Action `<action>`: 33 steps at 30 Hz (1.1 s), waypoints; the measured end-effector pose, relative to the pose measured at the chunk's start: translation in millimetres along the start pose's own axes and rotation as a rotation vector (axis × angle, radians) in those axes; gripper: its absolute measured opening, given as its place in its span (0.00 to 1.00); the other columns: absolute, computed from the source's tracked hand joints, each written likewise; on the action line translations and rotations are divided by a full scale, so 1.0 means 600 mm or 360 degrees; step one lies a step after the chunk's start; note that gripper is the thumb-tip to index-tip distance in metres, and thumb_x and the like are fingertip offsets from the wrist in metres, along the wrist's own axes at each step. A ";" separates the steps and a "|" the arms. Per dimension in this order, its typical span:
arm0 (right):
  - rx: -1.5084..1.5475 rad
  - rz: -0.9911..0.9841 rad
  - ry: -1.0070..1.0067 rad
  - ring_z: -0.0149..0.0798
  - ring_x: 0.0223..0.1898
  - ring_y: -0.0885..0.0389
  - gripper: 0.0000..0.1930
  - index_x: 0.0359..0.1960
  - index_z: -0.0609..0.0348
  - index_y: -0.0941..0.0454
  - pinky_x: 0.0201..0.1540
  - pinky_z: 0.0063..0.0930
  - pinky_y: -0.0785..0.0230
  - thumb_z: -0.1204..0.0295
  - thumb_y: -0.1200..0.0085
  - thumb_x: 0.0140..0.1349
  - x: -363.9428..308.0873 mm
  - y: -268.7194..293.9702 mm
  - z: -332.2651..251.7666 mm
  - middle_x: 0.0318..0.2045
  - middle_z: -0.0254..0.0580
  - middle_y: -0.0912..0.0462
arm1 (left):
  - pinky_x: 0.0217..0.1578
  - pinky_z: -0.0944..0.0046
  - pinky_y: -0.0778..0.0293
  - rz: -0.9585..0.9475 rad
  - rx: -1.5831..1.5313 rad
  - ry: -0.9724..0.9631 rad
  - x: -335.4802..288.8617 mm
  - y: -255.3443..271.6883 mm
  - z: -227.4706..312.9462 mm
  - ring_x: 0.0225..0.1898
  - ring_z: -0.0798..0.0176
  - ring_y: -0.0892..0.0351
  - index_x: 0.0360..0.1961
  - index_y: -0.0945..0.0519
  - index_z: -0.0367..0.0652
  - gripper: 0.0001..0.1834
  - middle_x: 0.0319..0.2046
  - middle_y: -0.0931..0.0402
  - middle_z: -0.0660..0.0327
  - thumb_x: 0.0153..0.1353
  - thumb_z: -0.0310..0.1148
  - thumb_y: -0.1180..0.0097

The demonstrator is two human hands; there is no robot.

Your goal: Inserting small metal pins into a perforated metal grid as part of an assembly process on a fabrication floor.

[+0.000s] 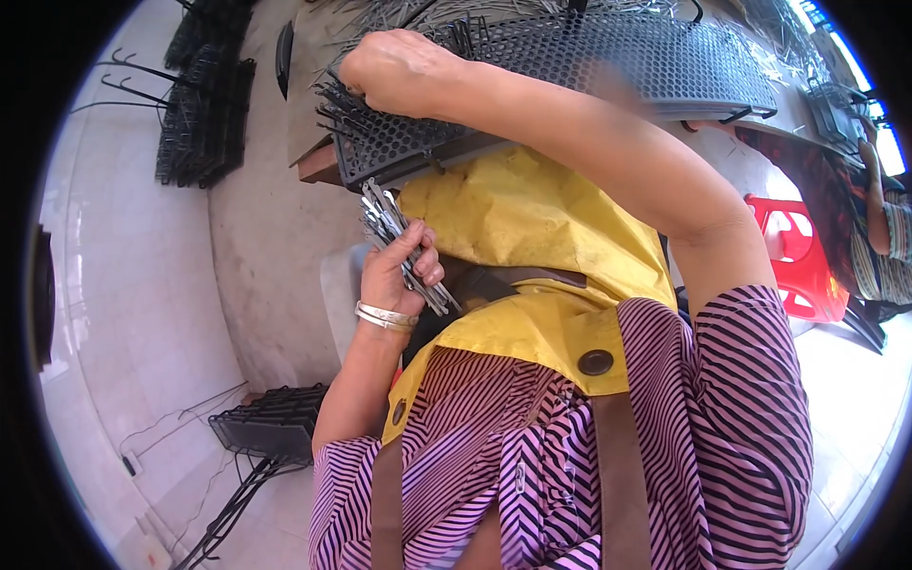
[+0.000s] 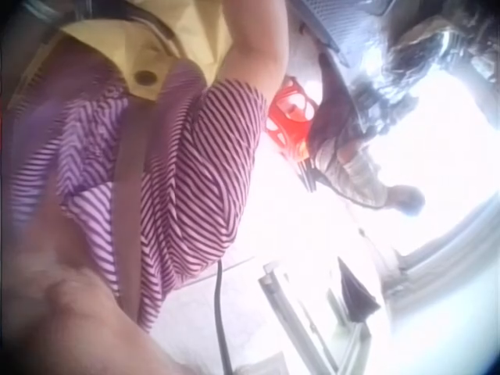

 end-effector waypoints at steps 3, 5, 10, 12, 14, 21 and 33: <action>-0.0162 -0.0028 -0.0185 0.54 0.25 0.27 0.02 0.15 0.64 0.31 0.27 0.41 0.35 0.79 0.53 0.37 -0.002 0.000 0.008 0.16 0.52 0.28 | 0.14 0.70 0.41 -0.0013 -0.0022 0.0005 0.001 0.000 0.000 0.14 0.69 0.37 0.27 0.30 0.38 0.07 0.21 0.31 0.59 0.50 0.27 0.44; -0.0317 -0.0022 -0.0154 0.52 0.28 0.26 0.08 0.27 0.65 0.29 0.29 0.39 0.34 0.82 0.56 0.42 -0.016 0.003 0.008 0.23 0.50 0.25 | 0.14 0.70 0.41 -0.0017 -0.0047 0.0003 0.002 0.002 0.000 0.14 0.69 0.37 0.27 0.30 0.38 0.07 0.21 0.31 0.59 0.50 0.27 0.45; -0.0348 0.0008 -0.0112 0.52 0.28 0.27 0.12 0.32 0.64 0.31 0.29 0.39 0.34 0.82 0.57 0.42 -0.044 -0.001 0.004 0.22 0.51 0.26 | 0.14 0.70 0.42 0.0020 -0.0023 0.0004 -0.003 0.002 0.002 0.15 0.69 0.37 0.28 0.30 0.39 0.07 0.21 0.32 0.60 0.50 0.27 0.45; -0.0285 0.0104 -0.0095 0.53 0.28 0.27 0.13 0.33 0.64 0.32 0.29 0.40 0.35 0.82 0.58 0.42 -0.045 0.003 0.007 0.21 0.51 0.27 | 0.14 0.70 0.42 0.0006 -0.0011 0.0012 -0.001 -0.001 0.000 0.15 0.69 0.37 0.28 0.30 0.39 0.07 0.21 0.32 0.60 0.50 0.27 0.45; -0.0270 -0.0006 -0.0125 0.53 0.27 0.28 0.10 0.29 0.65 0.33 0.28 0.40 0.35 0.82 0.57 0.41 -0.041 -0.001 0.009 0.20 0.51 0.28 | 0.14 0.70 0.42 -0.0008 0.0008 0.0023 0.001 -0.002 -0.003 0.15 0.69 0.37 0.29 0.30 0.39 0.07 0.21 0.32 0.60 0.50 0.27 0.45; -0.0293 -0.0140 -0.0061 0.54 0.24 0.26 0.05 0.22 0.66 0.33 0.25 0.42 0.34 0.80 0.53 0.40 -0.011 -0.006 -0.004 0.16 0.53 0.27 | 0.14 0.70 0.42 0.0007 0.0007 0.0009 0.003 0.000 -0.005 0.14 0.69 0.37 0.29 0.31 0.39 0.07 0.20 0.32 0.60 0.50 0.27 0.46; -0.0187 0.0354 -0.0171 0.47 0.22 0.26 0.08 0.33 0.61 0.27 0.23 0.33 0.34 0.77 0.49 0.50 -0.083 0.012 0.016 0.23 0.46 0.25 | 0.13 0.71 0.44 0.0042 0.0050 0.0054 -0.001 -0.006 -0.005 0.13 0.70 0.40 0.27 0.30 0.39 0.06 0.21 0.33 0.61 0.51 0.29 0.47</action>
Point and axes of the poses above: each hand's wrist, its own x-axis towards the middle knuckle, its own y-axis out of the back of the hand, z = x × y, the point moved 6 cm from there along x, towards the middle knuckle
